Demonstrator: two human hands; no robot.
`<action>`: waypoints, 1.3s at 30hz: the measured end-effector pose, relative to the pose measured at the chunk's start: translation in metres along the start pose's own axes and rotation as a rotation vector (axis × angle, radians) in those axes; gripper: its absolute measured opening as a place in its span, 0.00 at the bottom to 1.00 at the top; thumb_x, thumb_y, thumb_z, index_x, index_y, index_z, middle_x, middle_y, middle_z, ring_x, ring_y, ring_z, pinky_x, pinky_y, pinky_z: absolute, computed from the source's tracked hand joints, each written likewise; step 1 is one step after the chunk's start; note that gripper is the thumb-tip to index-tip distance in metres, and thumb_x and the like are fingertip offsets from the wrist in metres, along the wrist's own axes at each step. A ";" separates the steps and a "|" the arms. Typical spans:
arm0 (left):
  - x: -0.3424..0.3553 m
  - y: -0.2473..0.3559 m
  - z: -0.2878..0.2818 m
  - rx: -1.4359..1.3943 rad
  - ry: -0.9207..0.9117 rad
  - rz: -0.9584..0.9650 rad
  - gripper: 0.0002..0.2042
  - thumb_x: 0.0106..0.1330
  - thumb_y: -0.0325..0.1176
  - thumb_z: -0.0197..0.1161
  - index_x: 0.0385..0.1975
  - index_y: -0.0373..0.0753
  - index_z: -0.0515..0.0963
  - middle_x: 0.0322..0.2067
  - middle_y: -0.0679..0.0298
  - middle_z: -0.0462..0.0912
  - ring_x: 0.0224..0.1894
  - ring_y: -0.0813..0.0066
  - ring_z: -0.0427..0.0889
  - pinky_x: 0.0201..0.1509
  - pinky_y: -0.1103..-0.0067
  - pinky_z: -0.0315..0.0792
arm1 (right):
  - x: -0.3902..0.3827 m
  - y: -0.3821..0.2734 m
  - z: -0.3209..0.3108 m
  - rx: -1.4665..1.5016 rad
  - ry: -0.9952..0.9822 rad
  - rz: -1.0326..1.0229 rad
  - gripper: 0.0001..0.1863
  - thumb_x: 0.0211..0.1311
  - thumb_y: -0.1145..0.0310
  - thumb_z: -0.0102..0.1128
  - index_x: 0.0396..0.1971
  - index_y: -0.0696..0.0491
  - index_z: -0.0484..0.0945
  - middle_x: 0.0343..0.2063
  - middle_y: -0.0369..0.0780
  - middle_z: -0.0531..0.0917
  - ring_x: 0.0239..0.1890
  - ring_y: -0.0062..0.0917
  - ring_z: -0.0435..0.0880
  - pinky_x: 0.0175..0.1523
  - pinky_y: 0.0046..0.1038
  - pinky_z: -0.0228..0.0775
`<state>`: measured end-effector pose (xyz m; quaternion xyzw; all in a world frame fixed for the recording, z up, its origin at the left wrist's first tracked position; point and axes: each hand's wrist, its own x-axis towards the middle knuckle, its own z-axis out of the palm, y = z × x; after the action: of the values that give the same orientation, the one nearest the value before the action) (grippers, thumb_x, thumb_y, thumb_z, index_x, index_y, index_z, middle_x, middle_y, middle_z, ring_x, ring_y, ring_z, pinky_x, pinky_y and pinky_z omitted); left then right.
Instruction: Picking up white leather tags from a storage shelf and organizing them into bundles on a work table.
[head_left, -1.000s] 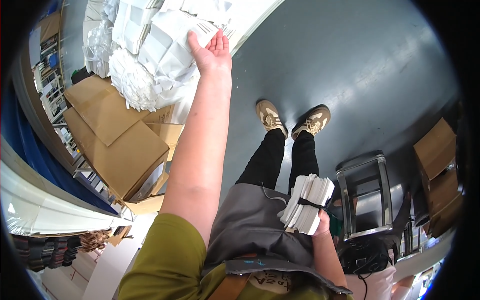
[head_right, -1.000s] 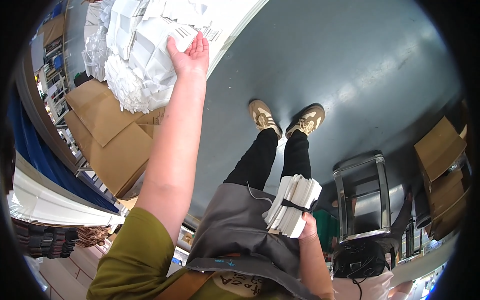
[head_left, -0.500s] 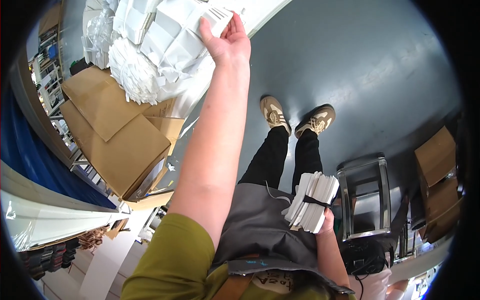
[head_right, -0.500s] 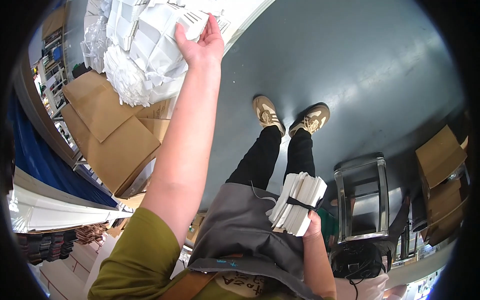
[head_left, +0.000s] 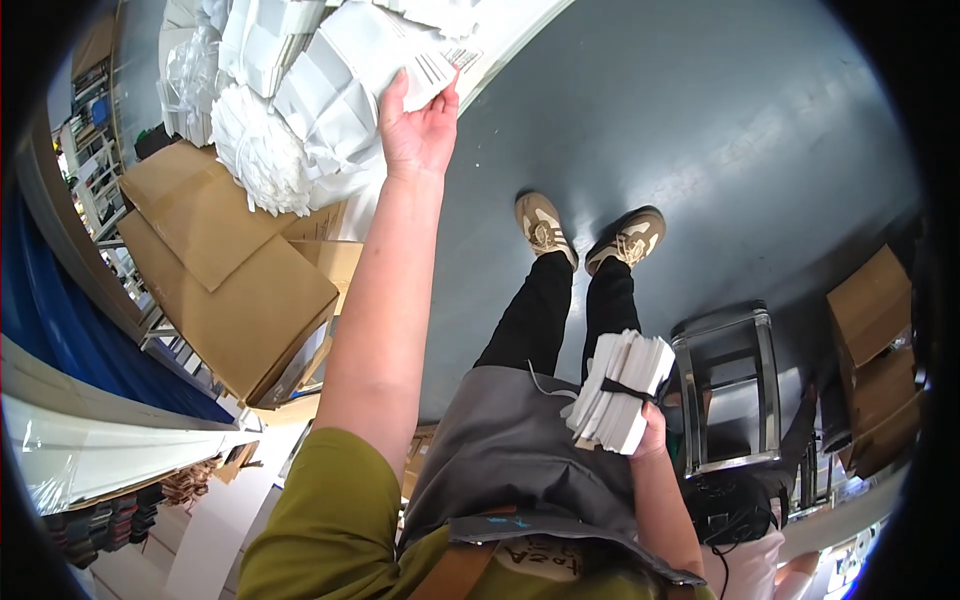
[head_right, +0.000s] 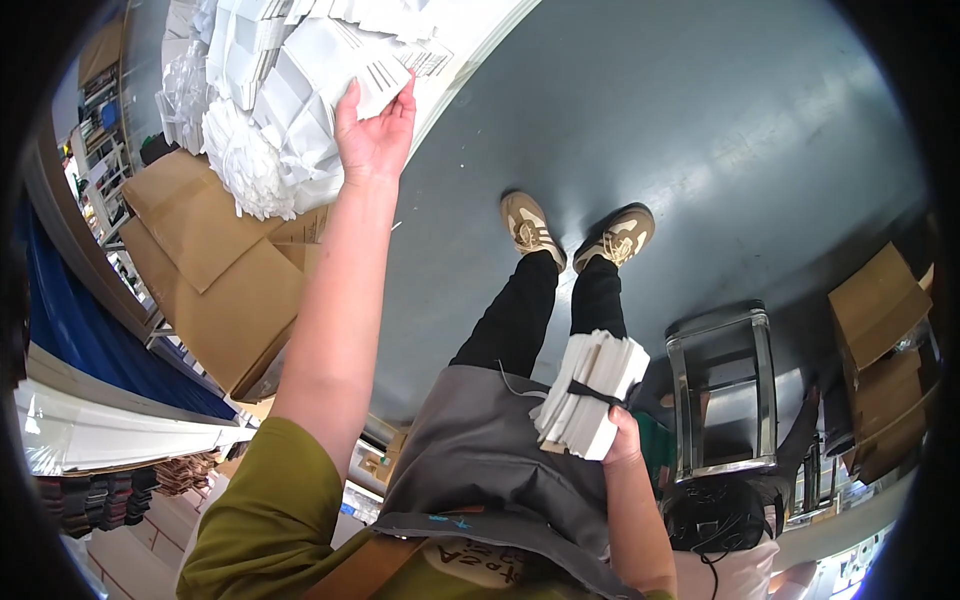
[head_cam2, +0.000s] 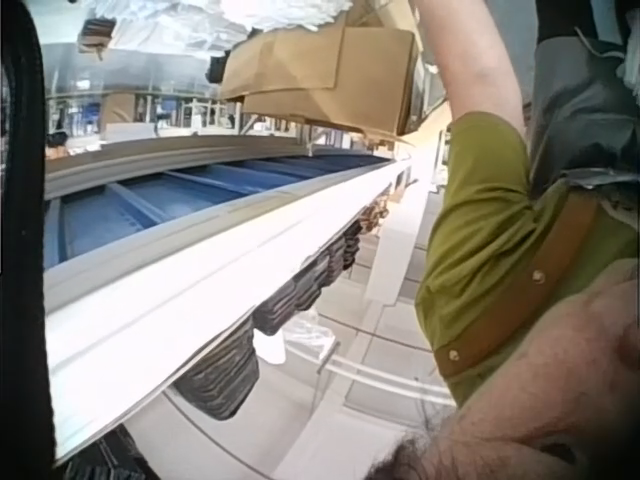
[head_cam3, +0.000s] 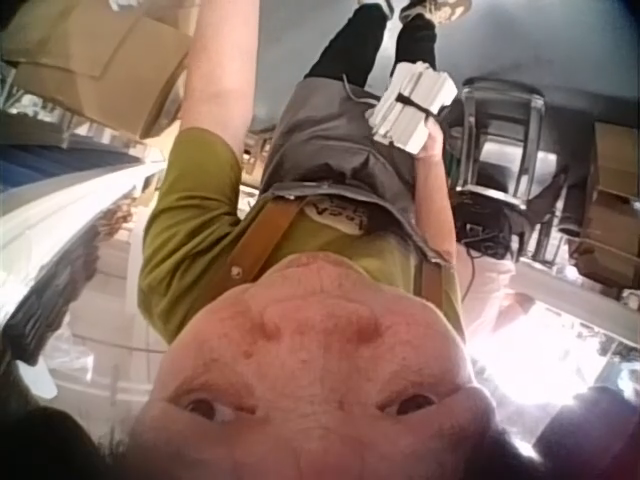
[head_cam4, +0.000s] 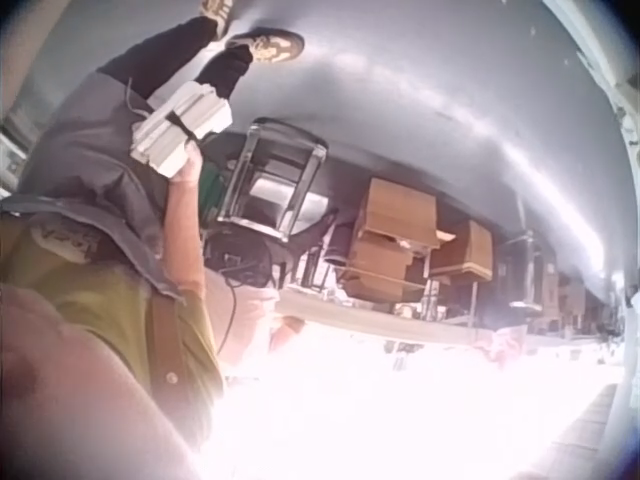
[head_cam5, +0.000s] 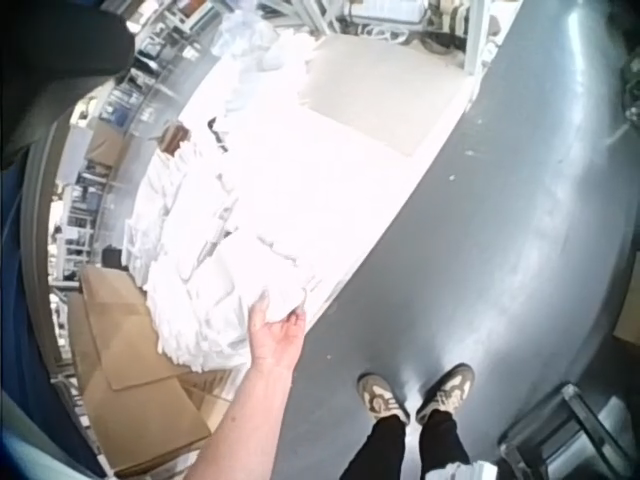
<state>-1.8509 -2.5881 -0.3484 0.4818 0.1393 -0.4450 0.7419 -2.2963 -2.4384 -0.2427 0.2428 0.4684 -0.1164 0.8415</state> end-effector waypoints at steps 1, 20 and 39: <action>-0.001 0.000 -0.004 0.002 0.021 0.005 0.29 0.57 0.35 0.65 0.56 0.33 0.63 0.53 0.51 0.67 0.58 0.50 0.68 0.51 0.70 0.70 | 0.009 -0.007 0.005 -0.041 -0.024 0.024 0.45 0.40 0.55 0.71 0.60 0.58 0.64 0.52 0.47 0.75 0.54 0.41 0.76 0.60 0.43 0.68; -0.004 0.011 -0.015 0.142 -0.172 -0.158 0.23 0.68 0.46 0.48 0.57 0.37 0.69 0.57 0.54 0.72 0.58 0.58 0.72 0.60 0.65 0.70 | 0.214 -0.100 0.301 -0.290 -0.669 -0.257 0.25 0.56 0.54 0.62 0.46 0.58 0.77 0.41 0.42 0.82 0.43 0.29 0.81 0.51 0.32 0.74; -0.008 0.008 -0.006 0.036 -0.130 -0.139 0.16 0.68 0.40 0.51 0.49 0.38 0.74 0.47 0.63 0.79 0.53 0.68 0.75 0.60 0.69 0.68 | 0.249 -0.103 0.328 -0.436 -0.549 -0.368 0.32 0.45 0.51 0.72 0.45 0.59 0.76 0.40 0.44 0.81 0.46 0.32 0.79 0.55 0.35 0.70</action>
<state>-1.8474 -2.5775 -0.3419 0.4544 0.1159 -0.5281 0.7079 -1.9668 -2.6880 -0.3387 -0.0697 0.2755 -0.2236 0.9323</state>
